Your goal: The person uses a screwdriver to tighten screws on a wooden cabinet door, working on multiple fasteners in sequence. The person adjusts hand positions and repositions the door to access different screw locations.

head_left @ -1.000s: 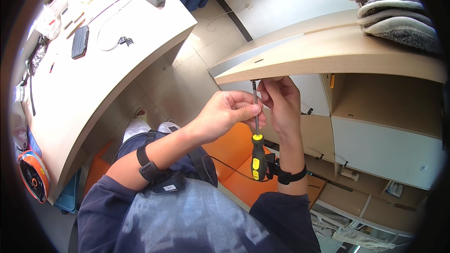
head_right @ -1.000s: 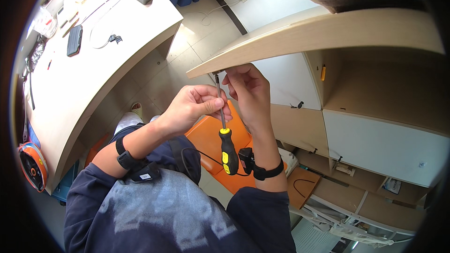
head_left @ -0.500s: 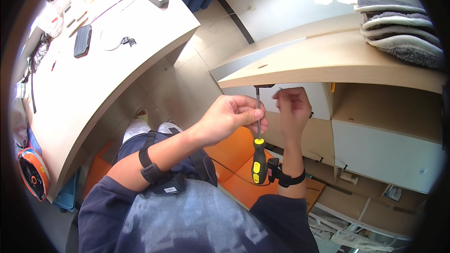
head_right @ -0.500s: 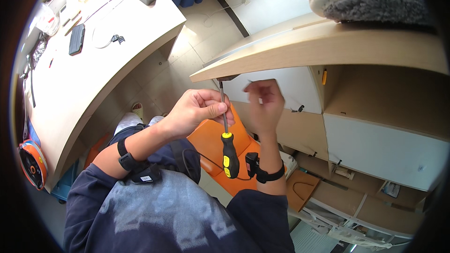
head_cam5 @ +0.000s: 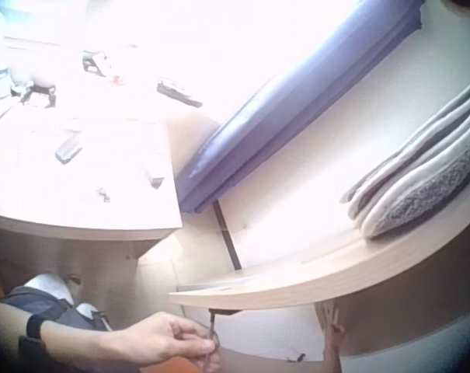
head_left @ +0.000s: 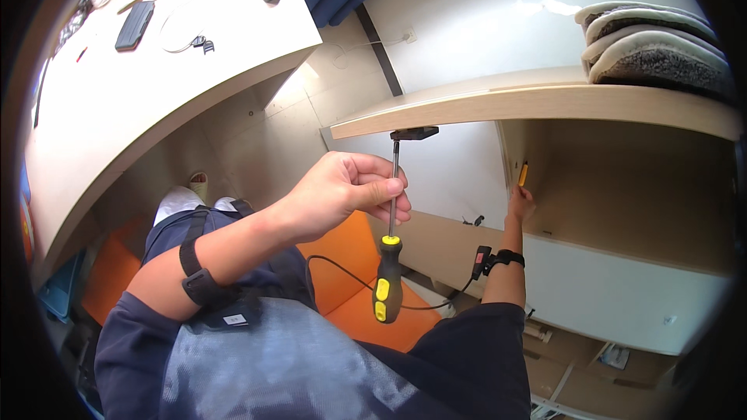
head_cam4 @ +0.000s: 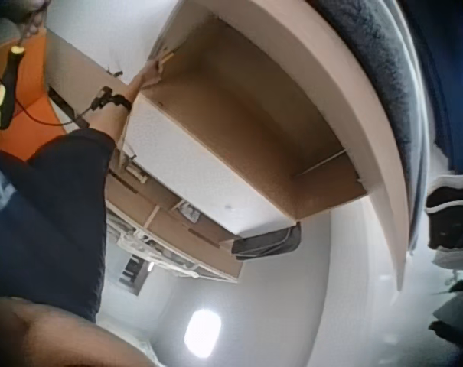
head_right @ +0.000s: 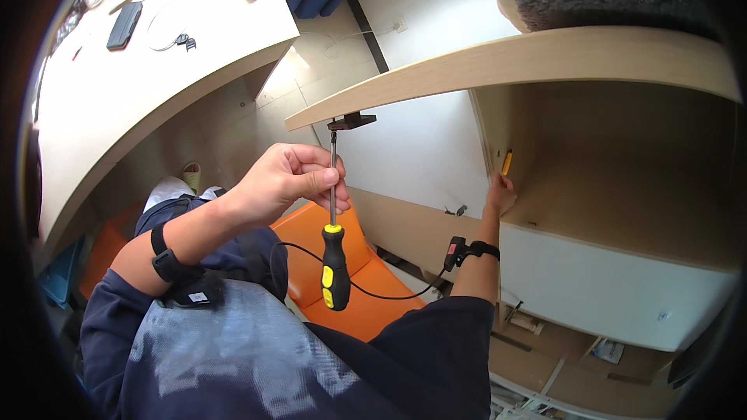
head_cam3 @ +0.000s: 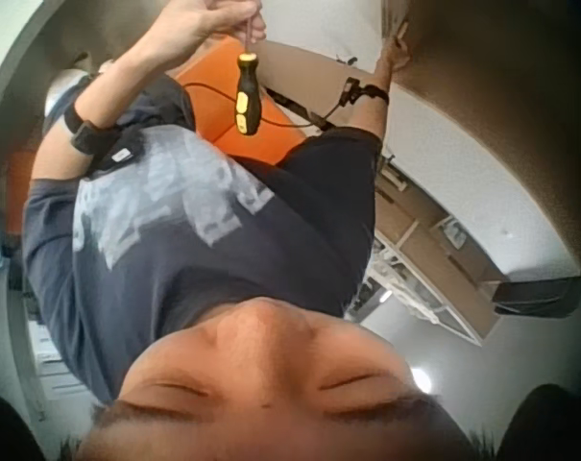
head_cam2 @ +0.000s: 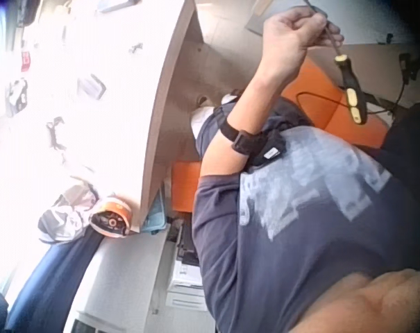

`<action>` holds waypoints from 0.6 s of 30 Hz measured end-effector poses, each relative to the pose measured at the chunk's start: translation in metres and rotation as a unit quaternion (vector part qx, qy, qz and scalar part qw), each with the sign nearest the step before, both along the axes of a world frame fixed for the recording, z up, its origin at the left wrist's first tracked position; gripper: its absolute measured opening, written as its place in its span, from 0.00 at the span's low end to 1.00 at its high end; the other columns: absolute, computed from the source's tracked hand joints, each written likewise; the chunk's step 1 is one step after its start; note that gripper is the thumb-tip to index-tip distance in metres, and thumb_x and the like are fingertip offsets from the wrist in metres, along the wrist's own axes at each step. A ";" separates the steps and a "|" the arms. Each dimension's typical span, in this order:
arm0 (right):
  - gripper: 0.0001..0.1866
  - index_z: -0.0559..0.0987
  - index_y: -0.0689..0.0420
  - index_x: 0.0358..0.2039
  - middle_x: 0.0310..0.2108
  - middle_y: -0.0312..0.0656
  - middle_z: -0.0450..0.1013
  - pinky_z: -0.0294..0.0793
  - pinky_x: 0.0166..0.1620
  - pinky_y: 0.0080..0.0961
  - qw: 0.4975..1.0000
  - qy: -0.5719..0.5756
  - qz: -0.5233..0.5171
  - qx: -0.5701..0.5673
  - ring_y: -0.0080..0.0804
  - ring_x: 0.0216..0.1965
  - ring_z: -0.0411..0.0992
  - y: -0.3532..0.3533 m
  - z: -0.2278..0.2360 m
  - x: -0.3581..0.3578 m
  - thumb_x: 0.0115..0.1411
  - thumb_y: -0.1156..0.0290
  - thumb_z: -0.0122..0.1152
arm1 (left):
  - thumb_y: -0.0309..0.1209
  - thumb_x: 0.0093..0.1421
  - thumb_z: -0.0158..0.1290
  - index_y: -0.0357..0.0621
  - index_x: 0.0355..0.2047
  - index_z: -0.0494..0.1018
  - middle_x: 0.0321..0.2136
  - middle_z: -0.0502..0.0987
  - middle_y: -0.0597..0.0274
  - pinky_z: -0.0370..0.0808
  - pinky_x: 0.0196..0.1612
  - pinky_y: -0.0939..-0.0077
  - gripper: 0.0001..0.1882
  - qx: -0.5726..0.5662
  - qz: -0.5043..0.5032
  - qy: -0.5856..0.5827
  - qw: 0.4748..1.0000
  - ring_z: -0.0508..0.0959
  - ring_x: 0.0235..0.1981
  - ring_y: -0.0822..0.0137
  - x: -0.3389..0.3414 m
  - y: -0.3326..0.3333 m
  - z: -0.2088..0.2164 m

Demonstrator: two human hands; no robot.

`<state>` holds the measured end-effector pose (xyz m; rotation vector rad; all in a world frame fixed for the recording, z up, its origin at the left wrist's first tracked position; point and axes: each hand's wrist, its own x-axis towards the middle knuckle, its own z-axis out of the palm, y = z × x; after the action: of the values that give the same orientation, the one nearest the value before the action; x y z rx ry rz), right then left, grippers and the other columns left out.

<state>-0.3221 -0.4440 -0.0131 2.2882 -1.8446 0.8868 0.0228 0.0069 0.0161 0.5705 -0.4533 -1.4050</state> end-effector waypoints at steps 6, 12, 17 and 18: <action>0.15 0.82 0.58 0.31 0.25 0.40 0.78 0.74 0.32 0.25 0.997 0.051 -0.043 0.026 0.30 0.28 0.76 -0.042 0.005 0.008 0.51 0.60 0.61 | 0.33 0.62 0.49 0.34 0.38 0.72 0.32 0.78 0.56 0.75 0.42 0.76 0.13 0.002 0.025 0.000 1.000 0.79 0.36 0.67 -0.011 0.001 -0.002; 0.14 0.81 0.55 0.26 0.23 0.40 0.76 0.71 0.29 0.25 0.993 0.081 0.045 -0.074 0.30 0.26 0.74 -0.018 0.042 0.031 0.57 0.59 0.53 | 0.34 0.62 0.51 0.35 0.37 0.72 0.31 0.78 0.56 0.75 0.40 0.76 0.13 0.022 0.037 -0.005 0.999 0.79 0.34 0.66 -0.013 0.000 0.000; 0.19 0.64 0.50 0.20 0.10 0.31 0.53 0.50 0.17 0.22 0.661 -0.494 0.443 0.350 0.21 0.13 0.51 0.158 0.144 0.114 0.68 0.57 0.38 | 0.35 0.61 0.51 0.35 0.37 0.72 0.31 0.78 0.56 0.76 0.40 0.75 0.13 0.023 0.056 -0.005 0.998 0.79 0.33 0.67 -0.011 0.002 -0.004; 0.17 0.64 0.52 0.23 0.12 0.32 0.56 0.51 0.18 0.21 0.572 -0.498 0.498 0.421 0.22 0.13 0.53 0.198 0.157 0.118 0.68 0.59 0.38 | 0.35 0.62 0.51 0.35 0.36 0.72 0.31 0.78 0.56 0.76 0.40 0.75 0.12 0.018 0.051 -0.002 0.999 0.79 0.33 0.67 -0.011 0.002 -0.004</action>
<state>-0.2043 -0.2461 0.1443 4.2209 -0.7934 2.1335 0.0114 0.0086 0.0124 0.6188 -0.3973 -1.3163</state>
